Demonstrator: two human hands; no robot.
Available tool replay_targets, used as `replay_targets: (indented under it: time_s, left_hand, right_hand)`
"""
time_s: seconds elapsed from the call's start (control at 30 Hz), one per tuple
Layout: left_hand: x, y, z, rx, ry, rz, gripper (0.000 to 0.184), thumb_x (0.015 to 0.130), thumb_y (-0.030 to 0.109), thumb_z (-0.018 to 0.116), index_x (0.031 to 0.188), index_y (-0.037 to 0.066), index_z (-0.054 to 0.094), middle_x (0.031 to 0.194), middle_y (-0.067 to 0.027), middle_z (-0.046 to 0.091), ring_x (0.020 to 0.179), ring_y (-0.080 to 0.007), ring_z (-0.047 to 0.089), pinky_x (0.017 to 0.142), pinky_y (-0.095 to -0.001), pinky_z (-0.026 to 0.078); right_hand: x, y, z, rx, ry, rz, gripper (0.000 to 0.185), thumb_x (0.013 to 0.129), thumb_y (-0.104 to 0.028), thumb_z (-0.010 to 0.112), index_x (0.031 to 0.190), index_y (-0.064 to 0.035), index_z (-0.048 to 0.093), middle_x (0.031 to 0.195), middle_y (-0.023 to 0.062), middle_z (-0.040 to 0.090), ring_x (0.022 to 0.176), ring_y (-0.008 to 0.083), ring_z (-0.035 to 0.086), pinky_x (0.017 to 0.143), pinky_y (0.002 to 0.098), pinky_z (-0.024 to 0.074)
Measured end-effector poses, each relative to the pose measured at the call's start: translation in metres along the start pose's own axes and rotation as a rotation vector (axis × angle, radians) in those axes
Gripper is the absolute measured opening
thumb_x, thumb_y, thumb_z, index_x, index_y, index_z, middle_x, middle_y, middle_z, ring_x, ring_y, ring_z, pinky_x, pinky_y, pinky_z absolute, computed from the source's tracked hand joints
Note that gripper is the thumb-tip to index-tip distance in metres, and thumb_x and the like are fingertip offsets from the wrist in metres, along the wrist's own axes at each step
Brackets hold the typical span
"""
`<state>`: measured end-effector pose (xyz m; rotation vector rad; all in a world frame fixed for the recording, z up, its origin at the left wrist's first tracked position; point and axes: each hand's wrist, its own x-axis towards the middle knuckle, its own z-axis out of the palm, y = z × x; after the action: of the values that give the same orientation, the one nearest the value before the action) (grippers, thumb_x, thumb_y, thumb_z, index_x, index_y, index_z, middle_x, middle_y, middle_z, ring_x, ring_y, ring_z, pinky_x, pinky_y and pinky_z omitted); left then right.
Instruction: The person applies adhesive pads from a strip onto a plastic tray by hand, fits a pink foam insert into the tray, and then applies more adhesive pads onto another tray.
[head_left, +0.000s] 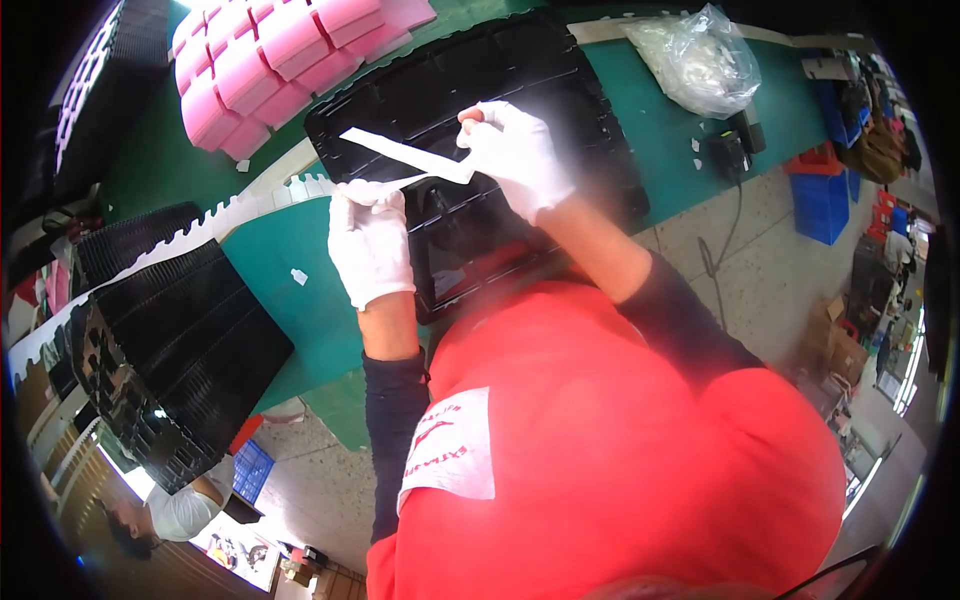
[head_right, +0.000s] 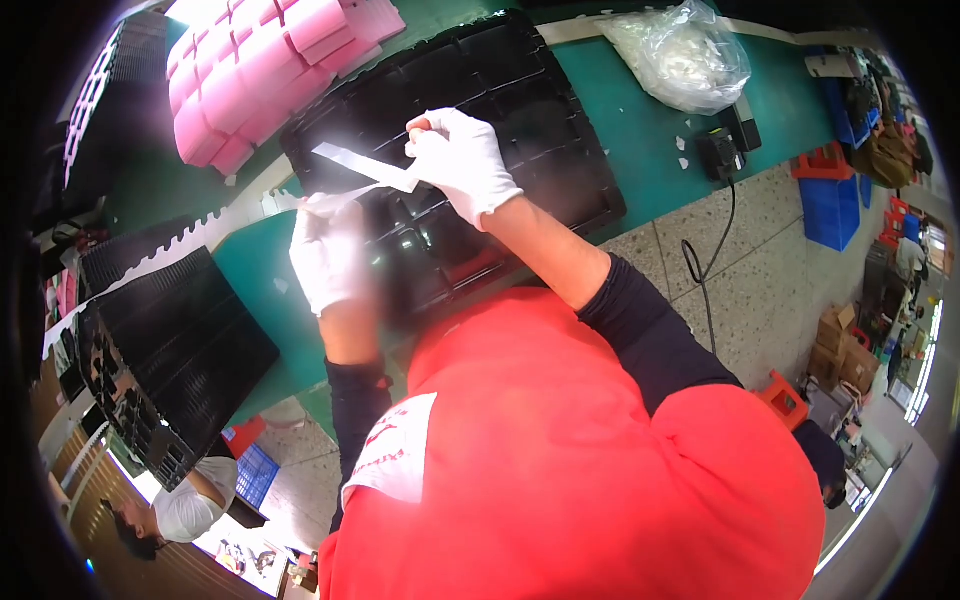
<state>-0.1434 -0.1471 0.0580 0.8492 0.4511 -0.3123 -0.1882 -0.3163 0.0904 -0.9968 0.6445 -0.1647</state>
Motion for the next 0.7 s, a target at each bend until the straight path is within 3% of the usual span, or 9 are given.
replay_targets:
  time_s: [0.07,0.17,0.4,0.47,0.53,0.6,0.67,0.7]
  left_hand:
    - [-0.001,0.008,-0.001,-0.316,-0.060,-0.109,0.013,0.095,0.012,0.050,0.086,0.004,0.052,0.074,-0.0069,0.054,0.066,-0.0173,0.050,0.065,-0.0311,0.043]
    - [0.006,0.012,-0.011,-0.464,-0.170,-0.153,0.013,0.096,0.011,0.048,0.086,0.003,0.052,0.076,-0.0072,0.053,0.068,-0.0175,0.049,0.066,-0.0315,0.043]
    - [0.004,0.023,-0.010,-0.504,-0.193,-0.117,0.013,0.097,0.016,0.049,0.091,0.004,0.050,0.081,-0.0041,0.049,0.075,-0.0167,0.049,0.073,-0.0337,0.044]
    - [0.004,0.022,-0.005,-0.496,-0.240,-0.145,0.014,0.097,0.017,0.051,0.104,0.005,0.053,0.090,-0.0068,0.056,0.079,-0.0187,0.051,0.068,-0.0328,0.043]
    - [-0.016,0.021,0.005,-0.528,-0.365,-0.201,0.046,0.090,0.038,0.061,0.119,0.004,0.050,0.110,-0.0101,0.056,0.094,-0.0228,0.055,0.082,-0.0357,0.046]
    - [-0.036,0.015,0.010,-0.346,-0.330,-0.267,0.070,0.082,0.050,0.068,0.127,0.001,0.047,0.119,-0.0117,0.054,0.104,-0.0251,0.055,0.090,-0.0372,0.046]
    - [-0.057,-0.006,0.015,0.128,-0.332,-0.088,0.085,0.076,0.055,0.072,0.132,-0.002,0.042,0.124,-0.0127,0.053,0.111,-0.0248,0.054,0.094,-0.0371,0.046]
    - [-0.064,-0.009,0.016,0.187,-0.377,-0.111,0.088,0.074,0.054,0.073,0.133,-0.003,0.041,0.126,-0.0131,0.052,0.112,-0.0238,0.054,0.094,-0.0363,0.046]
  right_hand:
    - [-0.005,-0.001,0.005,-0.047,0.022,-0.073,0.012,0.085,0.002,0.061,0.097,0.0025,0.060,0.079,0.0049,0.060,0.070,0.0097,0.059,0.060,0.0250,0.0512]
    - [-0.008,0.000,0.008,-0.284,0.004,-0.251,0.011,0.085,0.002,0.061,0.096,0.0015,0.062,0.080,0.0037,0.063,0.073,0.0078,0.060,0.063,0.0230,0.0504]
    - [-0.012,0.005,0.015,-0.282,-0.008,-0.379,0.013,0.085,0.004,0.060,0.097,0.0002,0.063,0.080,0.0026,0.064,0.073,0.0070,0.060,0.065,0.0227,0.0500]
    - [-0.013,0.004,0.017,-0.156,0.004,-0.413,0.014,0.085,0.005,0.060,0.098,0.0003,0.062,0.081,0.0020,0.063,0.074,0.0074,0.060,0.067,0.0230,0.0505]
    - [-0.012,0.002,0.017,-0.168,-0.003,-0.476,0.013,0.086,0.005,0.060,0.098,-0.0002,0.062,0.081,0.0021,0.063,0.074,0.0085,0.060,0.067,0.0235,0.0510]
    - [-0.011,0.002,0.017,-0.290,0.013,-0.682,0.012,0.086,0.005,0.061,0.097,-0.0009,0.061,0.082,0.0040,0.062,0.073,0.0098,0.061,0.067,0.0235,0.0512]
    - [-0.010,0.003,0.017,-0.354,0.022,-0.783,0.011,0.087,0.005,0.061,0.096,-0.0013,0.060,0.082,0.0050,0.062,0.073,0.0105,0.061,0.067,0.0235,0.0513]
    - [-0.011,0.003,0.017,-0.371,0.016,-0.816,0.011,0.087,0.005,0.061,0.096,-0.0014,0.060,0.083,0.0052,0.062,0.072,0.0110,0.062,0.067,0.0236,0.0514]
